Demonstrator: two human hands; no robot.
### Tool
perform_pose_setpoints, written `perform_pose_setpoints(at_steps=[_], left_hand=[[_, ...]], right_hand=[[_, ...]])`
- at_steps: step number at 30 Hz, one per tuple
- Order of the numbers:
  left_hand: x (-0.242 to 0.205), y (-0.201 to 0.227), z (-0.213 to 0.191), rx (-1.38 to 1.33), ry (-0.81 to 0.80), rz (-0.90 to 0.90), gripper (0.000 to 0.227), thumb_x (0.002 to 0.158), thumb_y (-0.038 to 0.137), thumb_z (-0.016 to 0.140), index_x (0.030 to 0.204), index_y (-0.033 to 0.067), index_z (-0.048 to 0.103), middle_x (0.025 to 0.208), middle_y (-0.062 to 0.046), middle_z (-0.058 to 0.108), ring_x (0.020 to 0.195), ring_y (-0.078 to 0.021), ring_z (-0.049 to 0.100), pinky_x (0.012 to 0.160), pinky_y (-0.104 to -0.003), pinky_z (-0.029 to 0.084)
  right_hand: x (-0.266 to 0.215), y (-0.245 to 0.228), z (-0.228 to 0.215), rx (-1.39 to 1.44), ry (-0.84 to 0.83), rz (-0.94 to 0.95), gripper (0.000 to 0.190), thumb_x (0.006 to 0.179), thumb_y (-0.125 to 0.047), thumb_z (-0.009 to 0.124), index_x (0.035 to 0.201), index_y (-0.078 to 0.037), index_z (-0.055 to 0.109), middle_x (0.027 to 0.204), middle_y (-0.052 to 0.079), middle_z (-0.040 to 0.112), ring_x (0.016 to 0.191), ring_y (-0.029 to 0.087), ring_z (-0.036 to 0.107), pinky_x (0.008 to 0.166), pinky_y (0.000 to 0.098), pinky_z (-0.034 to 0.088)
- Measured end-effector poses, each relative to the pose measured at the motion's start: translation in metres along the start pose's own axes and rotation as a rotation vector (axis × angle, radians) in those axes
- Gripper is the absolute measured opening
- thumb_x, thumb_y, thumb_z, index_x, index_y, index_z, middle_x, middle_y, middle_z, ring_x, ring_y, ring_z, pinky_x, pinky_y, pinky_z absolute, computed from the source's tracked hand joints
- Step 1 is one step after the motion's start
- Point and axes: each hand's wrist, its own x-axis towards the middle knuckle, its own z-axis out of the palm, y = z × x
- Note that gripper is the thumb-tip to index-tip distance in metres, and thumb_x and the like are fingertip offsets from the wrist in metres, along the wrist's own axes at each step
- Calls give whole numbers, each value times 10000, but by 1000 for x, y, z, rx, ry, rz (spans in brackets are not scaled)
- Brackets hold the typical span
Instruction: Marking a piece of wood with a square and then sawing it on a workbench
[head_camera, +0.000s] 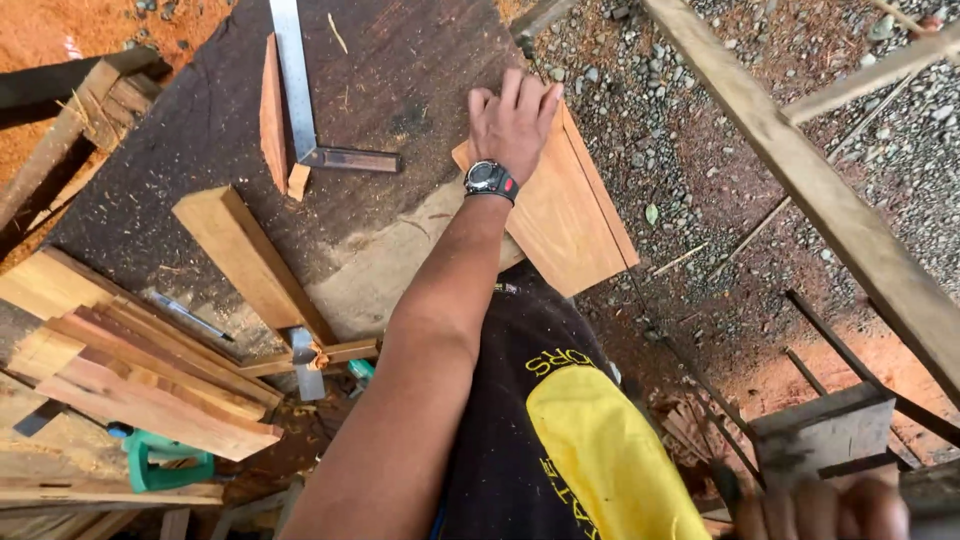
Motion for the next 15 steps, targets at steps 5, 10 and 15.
perform_pose_setpoints(at_steps=[5,10,15], left_hand=[[3,6,-12,79,-54,36,114,1246,316,695,1149,257,699,1074,35,562,1128,-220,551,910,-482,379],[-4,3,-13,139,-59,102,128,1219,220,733,1309,305,765,1133,68,616,1168,-229,550,891,-496,378],[-15,8,-2,-60,-55,-47,260,1256,411,646,1104,202,672,1189,-17,594,1006,-246,582,957,-492,378]], right_hand=[[206,145,107,-328,177,-119,675,1278,-316,642,635,-264,444,546,-133,333,413,81,253,393,305,176],[257,170,125,-306,201,-95,520,1156,-291,853,745,-215,544,570,-90,459,428,88,384,366,309,314],[72,49,114,-407,106,9,539,1299,-382,510,788,-278,373,567,-130,250,427,44,164,428,300,126]])
